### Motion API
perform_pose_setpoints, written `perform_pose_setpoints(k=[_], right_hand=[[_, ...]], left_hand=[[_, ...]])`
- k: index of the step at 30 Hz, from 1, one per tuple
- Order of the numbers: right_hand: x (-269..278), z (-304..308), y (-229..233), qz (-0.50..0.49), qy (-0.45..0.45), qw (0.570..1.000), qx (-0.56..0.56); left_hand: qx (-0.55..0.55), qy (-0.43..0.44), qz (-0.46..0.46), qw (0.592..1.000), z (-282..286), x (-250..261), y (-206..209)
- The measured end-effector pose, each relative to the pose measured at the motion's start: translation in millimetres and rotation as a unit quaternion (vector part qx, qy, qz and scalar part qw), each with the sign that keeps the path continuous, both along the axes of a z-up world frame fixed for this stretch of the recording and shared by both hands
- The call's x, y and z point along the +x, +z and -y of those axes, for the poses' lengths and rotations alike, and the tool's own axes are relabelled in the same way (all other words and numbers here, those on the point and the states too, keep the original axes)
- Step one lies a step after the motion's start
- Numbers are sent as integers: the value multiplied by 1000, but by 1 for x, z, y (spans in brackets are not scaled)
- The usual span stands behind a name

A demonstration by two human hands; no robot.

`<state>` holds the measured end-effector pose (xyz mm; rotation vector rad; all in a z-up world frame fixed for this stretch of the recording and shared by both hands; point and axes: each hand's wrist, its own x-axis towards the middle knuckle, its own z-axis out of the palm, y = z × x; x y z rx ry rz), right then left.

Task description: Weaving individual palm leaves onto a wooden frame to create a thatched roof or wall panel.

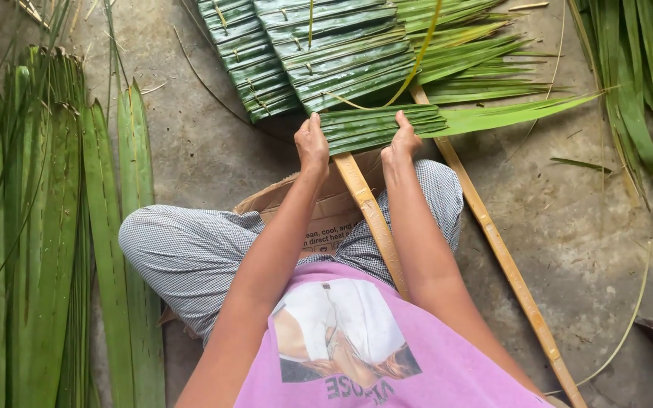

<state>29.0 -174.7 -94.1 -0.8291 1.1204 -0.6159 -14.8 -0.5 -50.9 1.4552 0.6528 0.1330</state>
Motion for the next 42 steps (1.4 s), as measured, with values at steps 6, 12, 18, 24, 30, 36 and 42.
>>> perform_pose_setpoints(k=[6, 12, 18, 24, 30, 36, 42], right_hand=[[19, -1, -7, -2, -26, 1000, 2], [34, 0, -4, -14, -22, 1000, -7], [51, 15, -45, -16, -17, 1000, -4], [48, 9, -30, -19, -22, 1000, 2], [46, -7, 4, -62, 1, 998, -33], [44, -11, 12, -59, 1, 997, -42], [55, -10, -8, -40, 4, 999, -27]], left_hand=[[-340, 66, -31, 938, 16, -41, 81], [-395, 66, -47, 915, 30, -48, 29], [-342, 58, -41, 937, 39, -49, 20], [-337, 88, -48, 936, 41, -47, 14], [-340, 102, -75, 932, 38, -41, 29], [-357, 136, -77, 921, 39, -36, 30], [-375, 150, -99, 910, 38, -33, 37]])
